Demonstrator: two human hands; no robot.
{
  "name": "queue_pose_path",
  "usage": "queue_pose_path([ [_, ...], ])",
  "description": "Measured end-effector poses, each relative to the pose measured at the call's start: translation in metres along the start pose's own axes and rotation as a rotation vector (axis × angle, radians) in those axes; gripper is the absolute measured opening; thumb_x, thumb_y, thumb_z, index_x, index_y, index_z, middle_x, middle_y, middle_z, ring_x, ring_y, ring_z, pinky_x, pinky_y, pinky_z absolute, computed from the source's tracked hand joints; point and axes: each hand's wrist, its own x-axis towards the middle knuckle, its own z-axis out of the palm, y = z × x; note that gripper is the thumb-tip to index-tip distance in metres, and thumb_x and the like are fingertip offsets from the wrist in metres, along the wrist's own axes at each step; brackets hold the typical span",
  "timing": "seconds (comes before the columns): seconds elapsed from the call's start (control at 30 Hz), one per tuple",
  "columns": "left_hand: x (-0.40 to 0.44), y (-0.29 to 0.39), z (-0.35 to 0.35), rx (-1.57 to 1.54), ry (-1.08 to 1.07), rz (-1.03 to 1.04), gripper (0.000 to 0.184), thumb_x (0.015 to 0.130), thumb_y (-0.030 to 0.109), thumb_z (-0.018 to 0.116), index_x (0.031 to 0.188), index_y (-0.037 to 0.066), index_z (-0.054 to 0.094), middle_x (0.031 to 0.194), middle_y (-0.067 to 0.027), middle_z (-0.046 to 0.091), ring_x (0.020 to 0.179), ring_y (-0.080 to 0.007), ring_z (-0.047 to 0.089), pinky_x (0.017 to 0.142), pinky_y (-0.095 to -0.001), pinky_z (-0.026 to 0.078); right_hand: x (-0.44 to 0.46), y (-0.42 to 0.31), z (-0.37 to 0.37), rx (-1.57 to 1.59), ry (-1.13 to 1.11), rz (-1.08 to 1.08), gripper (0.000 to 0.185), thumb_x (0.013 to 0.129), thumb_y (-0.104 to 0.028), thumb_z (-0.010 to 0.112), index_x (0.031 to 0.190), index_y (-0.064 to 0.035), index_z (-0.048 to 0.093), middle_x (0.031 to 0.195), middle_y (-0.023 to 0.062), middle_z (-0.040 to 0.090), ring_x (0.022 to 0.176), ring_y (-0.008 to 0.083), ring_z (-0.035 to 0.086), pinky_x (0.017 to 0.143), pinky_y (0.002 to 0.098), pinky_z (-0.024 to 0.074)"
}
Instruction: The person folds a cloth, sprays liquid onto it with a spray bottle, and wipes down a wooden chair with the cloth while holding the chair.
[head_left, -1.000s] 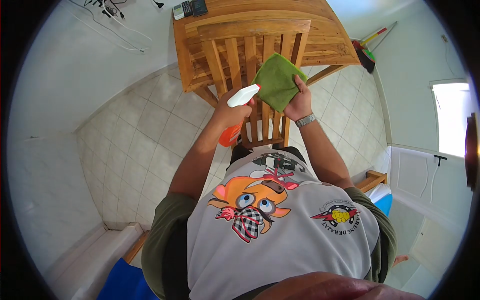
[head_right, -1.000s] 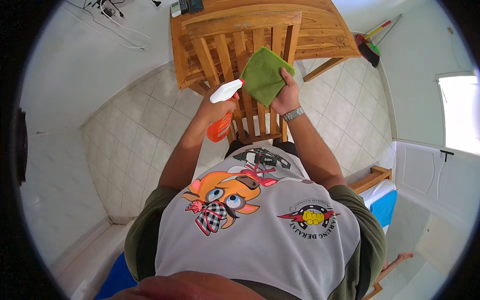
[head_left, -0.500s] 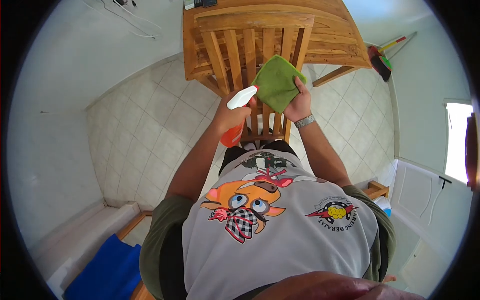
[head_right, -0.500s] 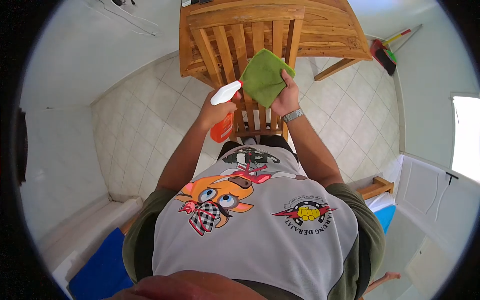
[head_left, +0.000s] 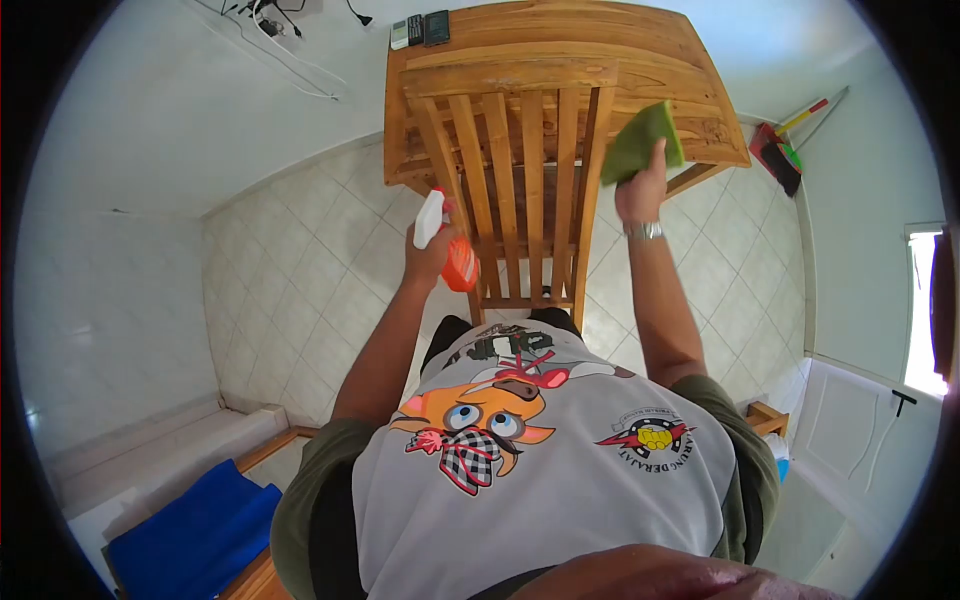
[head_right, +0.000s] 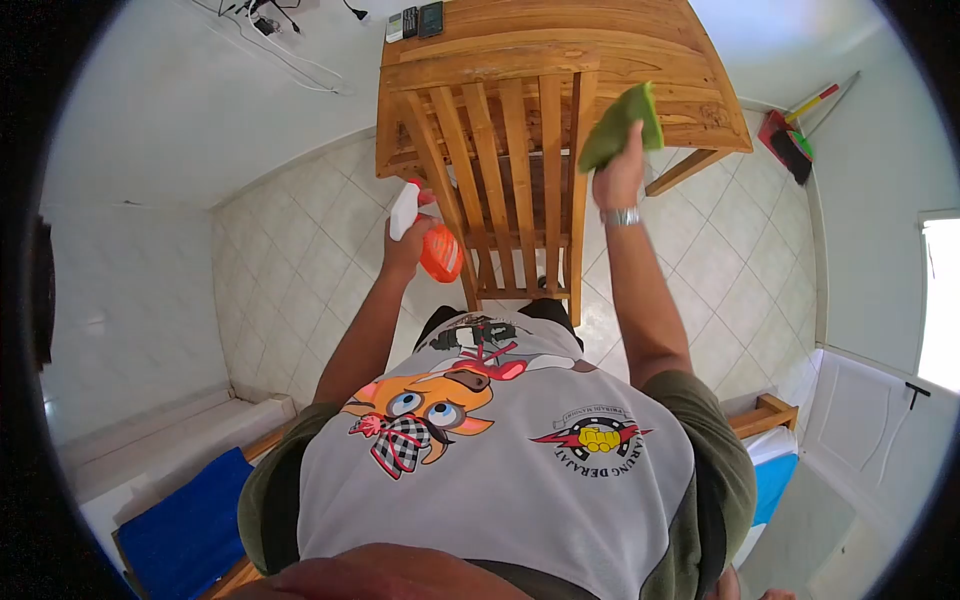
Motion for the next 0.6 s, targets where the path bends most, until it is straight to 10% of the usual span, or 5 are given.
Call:
queue_pose_path([
  [0.17, 0.064, 0.021, -0.045, -0.149, 0.022, 0.090, 0.046, 0.085, 0.007, 0.062, 0.130, 0.003, 0.051, 0.120, -0.0049, 0.058, 0.106, -0.0149, 0.057, 0.091, -0.0298, 0.046, 0.103, 0.038, 0.041, -0.590, 0.142, -0.239, 0.062, 0.099, -0.050, 0.045, 0.139, -0.0040, 0.039, 0.102, 0.0098, 0.053, 0.085, 0.0184, 0.054, 0.081, 0.0373, 0.0485],
  [0.23, 0.096, 0.043, -0.061, -0.078, 0.043, 0.215, 0.041, 0.088, 0.015, 0.065, 0.125, 0.003, 0.056, 0.115, -0.0060, 0.062, 0.109, -0.0177, 0.058, 0.095, -0.0327, 0.045, 0.118, 0.060, 0.067, -0.911, 0.097, -0.537, 0.071, 0.100, -0.049, 0.039, 0.150, -0.0028, 0.022, 0.156, 0.0250, 0.018, 0.145, 0.0389, 0.015, 0.116, 0.0505, 0.0145],
  [0.6, 0.229, 0.033, -0.141, -0.297, -0.266, 0.128, 0.055, 0.092, 0.011, 0.059, 0.143, 0.007, 0.037, 0.136, -0.0089, 0.050, 0.130, -0.0249, 0.046, 0.105, -0.0409, 0.037, 0.072, 0.129, 0.156, -1.316, 0.430, -0.623, 0.078, 0.098, -0.043, 0.042, 0.154, -0.0077, 0.000, 0.158, 0.0235, -0.011, 0.146, 0.0421, -0.011, 0.111, 0.0673, 0.0008],
])
